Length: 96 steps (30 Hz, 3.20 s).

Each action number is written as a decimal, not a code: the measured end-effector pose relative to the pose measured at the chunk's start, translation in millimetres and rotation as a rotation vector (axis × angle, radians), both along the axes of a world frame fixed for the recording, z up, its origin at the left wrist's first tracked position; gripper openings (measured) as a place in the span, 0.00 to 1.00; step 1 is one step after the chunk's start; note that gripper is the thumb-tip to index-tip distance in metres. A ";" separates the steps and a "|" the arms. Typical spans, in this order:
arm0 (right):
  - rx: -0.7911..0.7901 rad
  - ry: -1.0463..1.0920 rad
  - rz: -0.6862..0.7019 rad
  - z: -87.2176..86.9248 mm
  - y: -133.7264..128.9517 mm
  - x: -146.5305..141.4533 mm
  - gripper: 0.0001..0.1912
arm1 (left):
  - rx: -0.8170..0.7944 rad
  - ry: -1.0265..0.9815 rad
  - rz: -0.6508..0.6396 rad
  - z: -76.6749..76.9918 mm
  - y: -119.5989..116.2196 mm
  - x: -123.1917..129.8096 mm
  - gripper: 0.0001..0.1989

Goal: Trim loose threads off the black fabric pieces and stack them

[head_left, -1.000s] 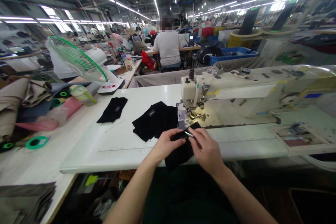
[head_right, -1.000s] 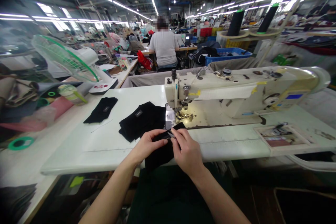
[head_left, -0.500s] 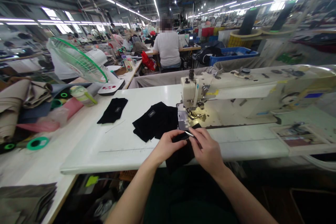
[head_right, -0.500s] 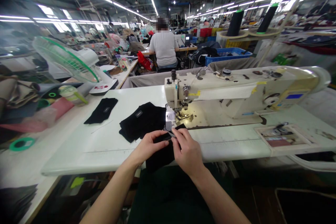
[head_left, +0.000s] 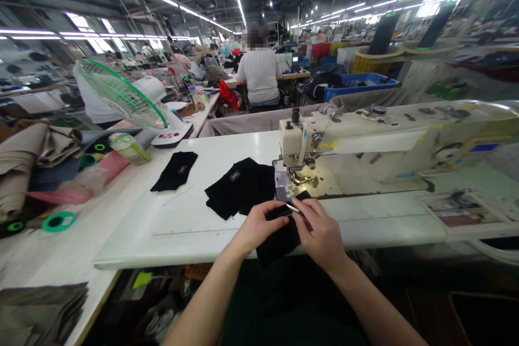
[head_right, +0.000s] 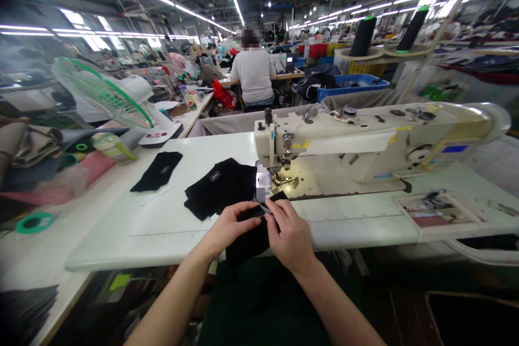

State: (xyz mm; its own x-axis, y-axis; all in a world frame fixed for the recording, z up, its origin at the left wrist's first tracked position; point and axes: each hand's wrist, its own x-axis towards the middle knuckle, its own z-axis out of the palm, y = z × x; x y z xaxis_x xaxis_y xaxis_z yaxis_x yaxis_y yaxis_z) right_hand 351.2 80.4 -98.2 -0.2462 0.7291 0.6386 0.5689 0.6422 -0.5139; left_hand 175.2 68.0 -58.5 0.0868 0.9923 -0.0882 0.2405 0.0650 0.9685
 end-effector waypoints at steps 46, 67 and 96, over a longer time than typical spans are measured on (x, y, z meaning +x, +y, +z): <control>-0.010 0.008 -0.037 1.3 -1.7 0.1 0.17 | -0.005 0.003 0.027 0.4 -0.7 2.6 0.19; 0.004 0.000 0.019 2.6 -4.0 -1.3 0.17 | 0.035 0.048 0.044 3.2 1.7 3.3 0.15; 0.003 0.043 0.010 -3.0 -1.2 -2.8 0.17 | 0.026 0.023 0.012 1.1 2.9 -0.4 0.17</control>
State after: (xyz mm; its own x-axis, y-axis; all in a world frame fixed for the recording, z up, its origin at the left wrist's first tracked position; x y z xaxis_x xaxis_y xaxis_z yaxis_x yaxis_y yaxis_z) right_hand 348.4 79.2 -101.1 -0.2258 0.7250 0.6506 0.5398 0.6491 -0.5360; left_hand 174.8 70.9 -57.4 0.0735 0.9952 -0.0644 0.2622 0.0430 0.9641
